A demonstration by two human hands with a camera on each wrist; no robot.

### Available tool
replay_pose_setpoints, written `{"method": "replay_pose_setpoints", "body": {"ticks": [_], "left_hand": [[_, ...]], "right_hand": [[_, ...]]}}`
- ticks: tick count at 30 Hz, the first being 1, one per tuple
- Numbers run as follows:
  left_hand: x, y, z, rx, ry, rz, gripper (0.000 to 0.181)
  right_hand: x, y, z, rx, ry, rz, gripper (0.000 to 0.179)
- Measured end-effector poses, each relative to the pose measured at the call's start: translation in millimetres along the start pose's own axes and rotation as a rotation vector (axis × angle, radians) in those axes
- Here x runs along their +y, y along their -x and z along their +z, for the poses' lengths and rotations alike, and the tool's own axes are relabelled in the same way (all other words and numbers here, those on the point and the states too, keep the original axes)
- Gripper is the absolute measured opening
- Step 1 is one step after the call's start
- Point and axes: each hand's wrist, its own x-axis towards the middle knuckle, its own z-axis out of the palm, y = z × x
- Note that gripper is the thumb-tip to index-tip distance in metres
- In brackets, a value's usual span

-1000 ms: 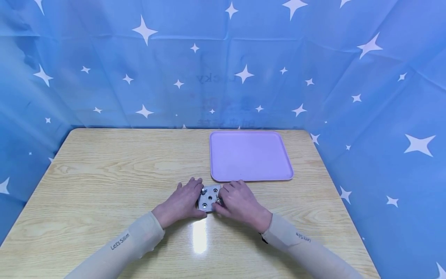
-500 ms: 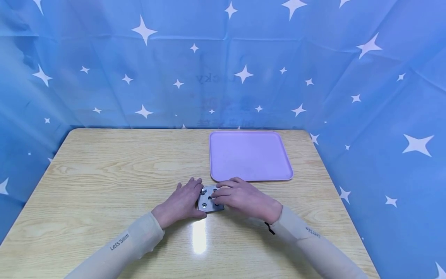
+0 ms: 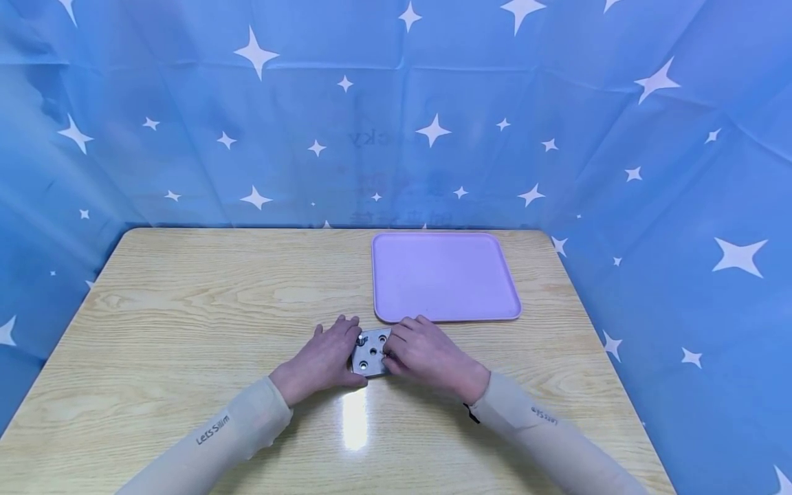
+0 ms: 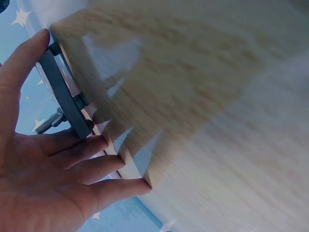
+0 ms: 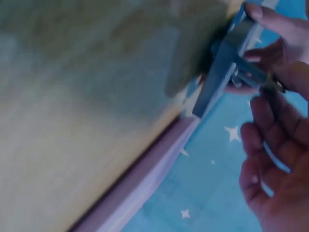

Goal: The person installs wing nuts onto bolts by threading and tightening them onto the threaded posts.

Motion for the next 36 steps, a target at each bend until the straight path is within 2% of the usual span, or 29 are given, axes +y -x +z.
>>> {"method": "replay_pose_setpoints", "body": {"ticks": [5, 7, 10, 13, 16, 20, 24, 27, 31, 33, 36], "left_hand": [[0.1, -0.9, 1.1, 0.004, -0.017, -0.001, 0.097], [0.3, -1.0, 1.0, 0.004, -0.021, 0.000, 0.097], [1.0, -1.0, -0.1, 0.003, -0.021, -0.001, 0.097], [1.1, -0.8, -0.8, -0.001, -0.018, 0.002, 0.097], [0.7, -0.7, -1.1, -0.010, -0.018, 0.001, 0.097], [0.8, -1.1, -2.0, -0.019, -0.018, -0.006, 0.096], [0.8, -1.9, -2.6, -0.022, -0.019, -0.011, 0.096], [0.9, -2.1, -3.3, -0.022, -0.010, -0.014, 0.095], [0.9, -2.1, -3.6, -0.025, -0.006, -0.018, 0.096], [0.3, -1.5, -3.1, -0.021, -0.006, -0.015, 0.096], [-0.4, -1.2, -1.9, -0.009, -0.013, -0.005, 0.096]], "right_hand": [[-9, 1.4, 8, 0.037, 0.033, 0.113, 0.017], [-10, 1.6, 8, 0.026, 0.044, 0.138, 0.019], [-9, 1.6, 1, -0.010, 0.042, 0.147, 0.031], [-2, 1.8, -11, -0.057, 0.002, 0.100, 0.038], [6, 1.9, -22, -0.109, -0.055, -0.008, 0.032], [12, 1.7, -29, -0.179, -0.053, -0.147, 0.037], [13, 0.1, -28, -0.212, -0.018, -0.180, 0.037], [12, -1.5, -26, -0.188, 0.006, -0.177, 0.030], [9, -3.5, -18, -0.107, 0.024, -0.153, 0.015], [6, -4.7, -12, -0.066, 0.012, -0.120, 0.011], [1, -5.2, -2, -0.012, 0.012, -0.045, 0.015]]}}
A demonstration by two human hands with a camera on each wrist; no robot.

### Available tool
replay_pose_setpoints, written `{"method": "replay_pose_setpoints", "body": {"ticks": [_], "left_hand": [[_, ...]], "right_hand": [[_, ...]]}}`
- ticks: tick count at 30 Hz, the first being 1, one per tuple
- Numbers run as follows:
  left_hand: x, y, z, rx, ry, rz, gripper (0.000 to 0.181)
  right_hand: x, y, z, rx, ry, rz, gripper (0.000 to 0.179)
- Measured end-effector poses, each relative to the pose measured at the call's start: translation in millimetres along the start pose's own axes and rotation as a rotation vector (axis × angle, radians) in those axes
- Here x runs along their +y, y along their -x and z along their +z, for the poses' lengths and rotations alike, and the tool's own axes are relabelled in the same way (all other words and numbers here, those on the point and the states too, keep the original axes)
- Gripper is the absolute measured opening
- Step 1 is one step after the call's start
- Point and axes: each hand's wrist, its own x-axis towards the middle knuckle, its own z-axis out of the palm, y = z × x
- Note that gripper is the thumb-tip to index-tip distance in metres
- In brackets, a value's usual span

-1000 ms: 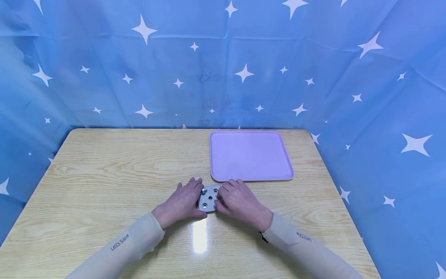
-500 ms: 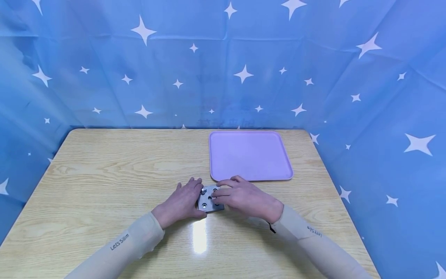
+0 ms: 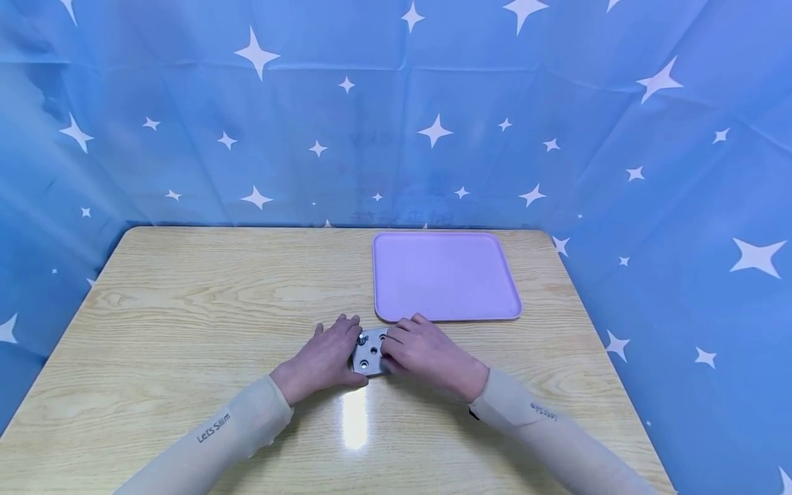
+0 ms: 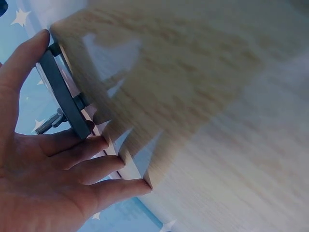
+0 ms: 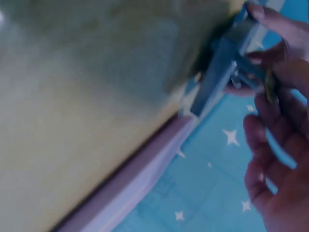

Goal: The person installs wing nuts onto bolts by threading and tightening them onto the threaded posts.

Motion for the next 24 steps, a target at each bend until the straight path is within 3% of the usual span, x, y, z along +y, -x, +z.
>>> {"method": "replay_pose_setpoints", "body": {"ticks": [6, 9, 12, 14, 17, 20, 24], "left_hand": [[0.3, -0.7, 0.7, 0.016, -0.013, 0.011, 0.097], [0.2, -0.9, 1.3, 0.021, -0.016, 0.013, 0.097], [0.2, -0.8, 1.0, 0.020, -0.020, 0.016, 0.097], [0.2, -0.6, 0.5, 0.016, -0.016, 0.017, 0.096], [-0.1, -0.3, 0.1, 0.003, -0.010, 0.014, 0.095], [0.2, 0.2, -0.8, -0.009, -0.006, 0.012, 0.095], [1.0, 0.3, -1.6, -0.022, 0.008, 0.009, 0.097]], "right_hand": [[-12, -0.8, 12, 0.098, 0.038, 0.159, 0.019], [-16, -1.3, 12, 0.079, 0.037, 0.212, 0.021], [-15, 0.0, 6, 0.010, -0.003, 0.235, 0.027], [-10, 1.7, -1, -0.036, -0.066, 0.181, 0.034], [-2, 4.9, -12, -0.091, -0.139, 0.016, 0.038], [5, 8.1, -19, -0.130, -0.142, -0.117, 0.039], [9, 11.6, -22, -0.171, -0.082, -0.138, 0.041]]}}
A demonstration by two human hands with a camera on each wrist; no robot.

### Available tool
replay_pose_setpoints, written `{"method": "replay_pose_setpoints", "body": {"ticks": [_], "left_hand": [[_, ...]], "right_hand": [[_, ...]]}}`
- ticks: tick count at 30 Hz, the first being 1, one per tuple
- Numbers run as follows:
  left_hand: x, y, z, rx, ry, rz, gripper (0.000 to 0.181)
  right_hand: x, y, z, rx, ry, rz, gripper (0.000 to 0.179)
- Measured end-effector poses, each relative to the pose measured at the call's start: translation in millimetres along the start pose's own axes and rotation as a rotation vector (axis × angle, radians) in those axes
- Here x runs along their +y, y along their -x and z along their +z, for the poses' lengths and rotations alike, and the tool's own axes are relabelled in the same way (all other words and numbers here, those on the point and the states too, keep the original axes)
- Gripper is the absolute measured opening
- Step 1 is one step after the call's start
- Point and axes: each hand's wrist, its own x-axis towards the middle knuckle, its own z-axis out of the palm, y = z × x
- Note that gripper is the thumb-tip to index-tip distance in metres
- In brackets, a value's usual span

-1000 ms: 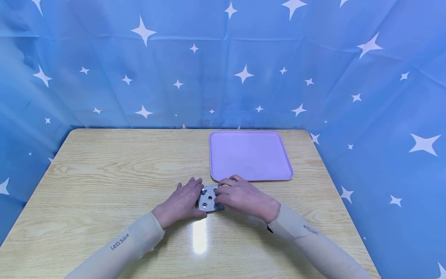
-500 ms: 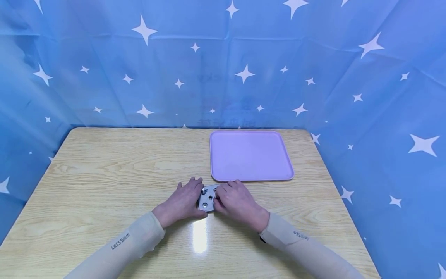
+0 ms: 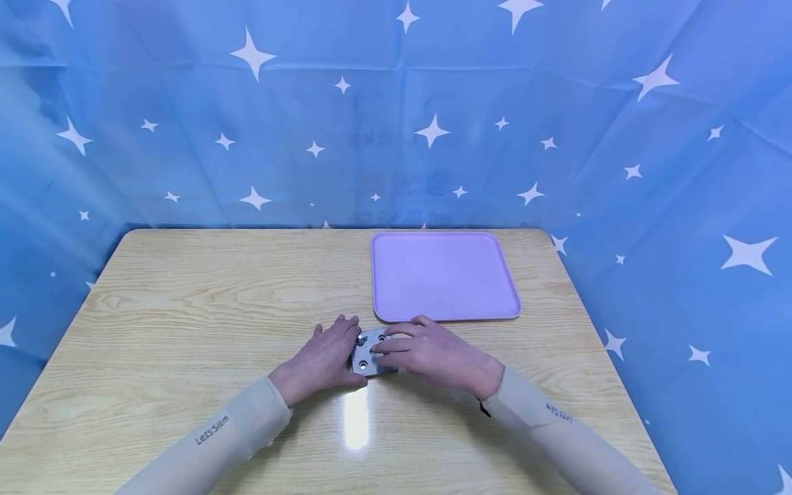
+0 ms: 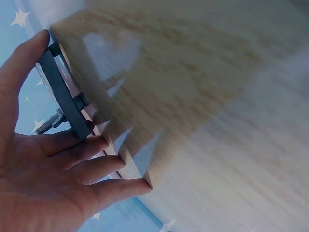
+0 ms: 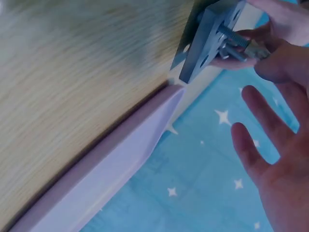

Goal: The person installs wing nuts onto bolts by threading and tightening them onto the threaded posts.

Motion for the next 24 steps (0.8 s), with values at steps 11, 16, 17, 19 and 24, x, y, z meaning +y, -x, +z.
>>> {"method": "replay_pose_setpoints", "body": {"ticks": [11, 16, 17, 19, 24], "left_hand": [[0.6, -0.3, 1.0, -0.008, 0.021, -0.020, 0.097], [0.5, 0.3, 1.9, -0.003, 0.015, -0.017, 0.098], [0.4, 0.3, 2.1, -0.003, 0.012, -0.017, 0.098], [0.0, 0.4, 2.7, 0.001, 0.011, -0.017, 0.098], [-0.6, 1.4, 2.6, 0.005, 0.018, -0.013, 0.099]], "right_hand": [[0, -6.5, 10, 0.114, 0.079, 0.023, 0.015], [-8, -13.5, 21, 0.216, 0.041, 0.108, 0.011], [-10, -14.5, 22, 0.228, 0.026, 0.132, 0.011], [-13, -15.8, 24, 0.236, -0.006, 0.182, 0.010], [-14, -12.6, 19, 0.163, -0.024, 0.250, 0.029]]}}
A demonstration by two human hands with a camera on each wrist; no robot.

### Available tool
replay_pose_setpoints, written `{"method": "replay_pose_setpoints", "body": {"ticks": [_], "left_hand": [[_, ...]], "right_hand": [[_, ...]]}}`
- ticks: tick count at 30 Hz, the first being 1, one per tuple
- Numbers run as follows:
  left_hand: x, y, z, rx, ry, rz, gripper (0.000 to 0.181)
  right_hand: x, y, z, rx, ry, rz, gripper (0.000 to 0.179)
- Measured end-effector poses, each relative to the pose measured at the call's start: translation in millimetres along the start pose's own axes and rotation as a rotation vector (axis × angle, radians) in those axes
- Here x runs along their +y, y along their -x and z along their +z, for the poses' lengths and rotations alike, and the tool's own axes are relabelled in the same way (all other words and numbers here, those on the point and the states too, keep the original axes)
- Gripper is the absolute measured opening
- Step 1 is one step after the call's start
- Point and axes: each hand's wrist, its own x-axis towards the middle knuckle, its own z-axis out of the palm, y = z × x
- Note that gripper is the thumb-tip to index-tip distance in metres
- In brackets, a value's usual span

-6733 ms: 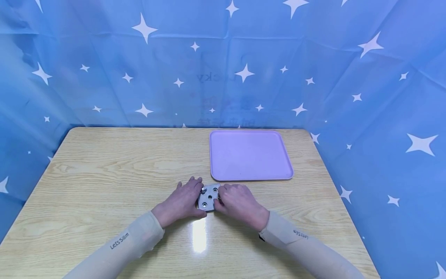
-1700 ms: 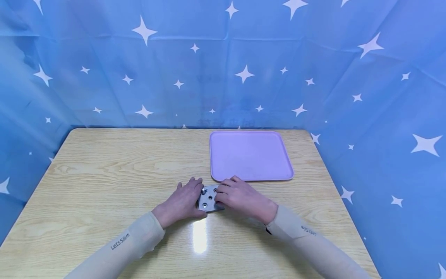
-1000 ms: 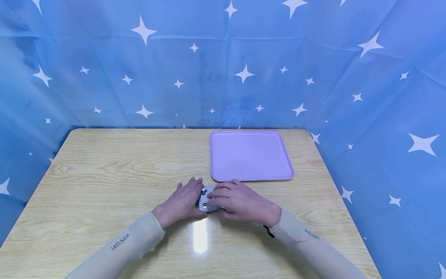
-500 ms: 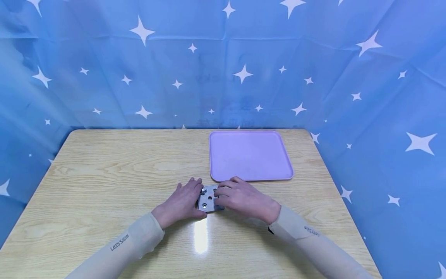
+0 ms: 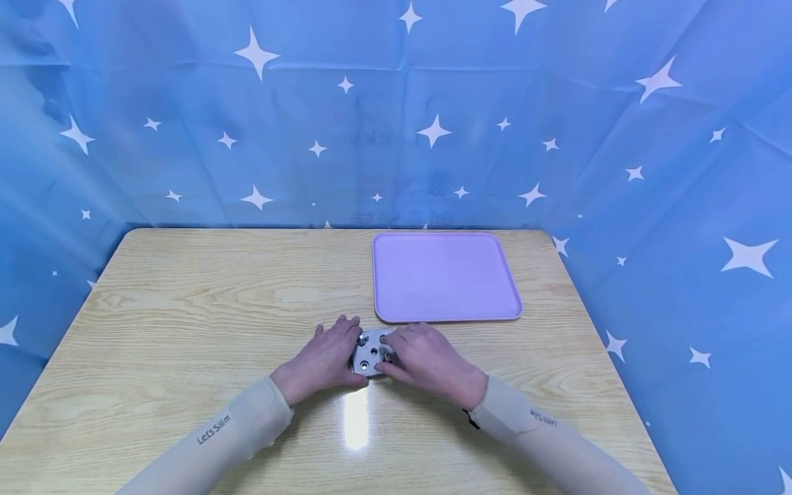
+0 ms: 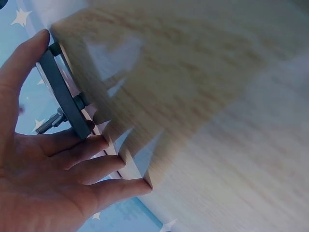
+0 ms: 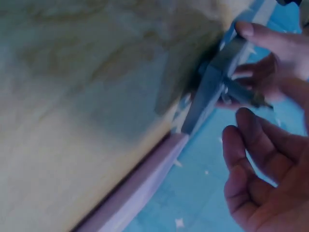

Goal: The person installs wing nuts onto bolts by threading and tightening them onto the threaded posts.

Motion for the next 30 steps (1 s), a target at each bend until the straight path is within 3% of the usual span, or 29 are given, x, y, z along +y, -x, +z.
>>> {"method": "replay_pose_setpoints", "body": {"ticks": [4, 9, 13, 16, 21, 30], "left_hand": [[0.6, -0.6, -1.7, -0.009, -0.004, 0.001, 0.098], [1.5, -0.8, -3.4, -0.018, -0.006, -0.004, 0.097], [1.8, -0.6, -3.1, -0.013, -0.001, -0.002, 0.096], [1.8, -0.8, -2.3, -0.010, 0.003, -0.003, 0.096], [1.4, -1.2, -0.4, -0.013, 0.009, -0.008, 0.095], [3.4, -0.2, -1.9, 0.009, -0.003, 0.001, 0.096]], "right_hand": [[8, 2.2, -14, -0.106, -0.021, -0.084, 0.040], [15, 4.5, -25, -0.196, 0.043, -0.237, 0.044], [17, 4.8, -25, -0.182, 0.122, -0.269, 0.040], [16, 3.9, -21, -0.126, 0.143, -0.272, 0.033], [12, 1.5, -7, 0.002, 0.132, -0.219, 0.012], [-2, 0.3, 8, 0.086, 0.110, 0.017, 0.018]]}}
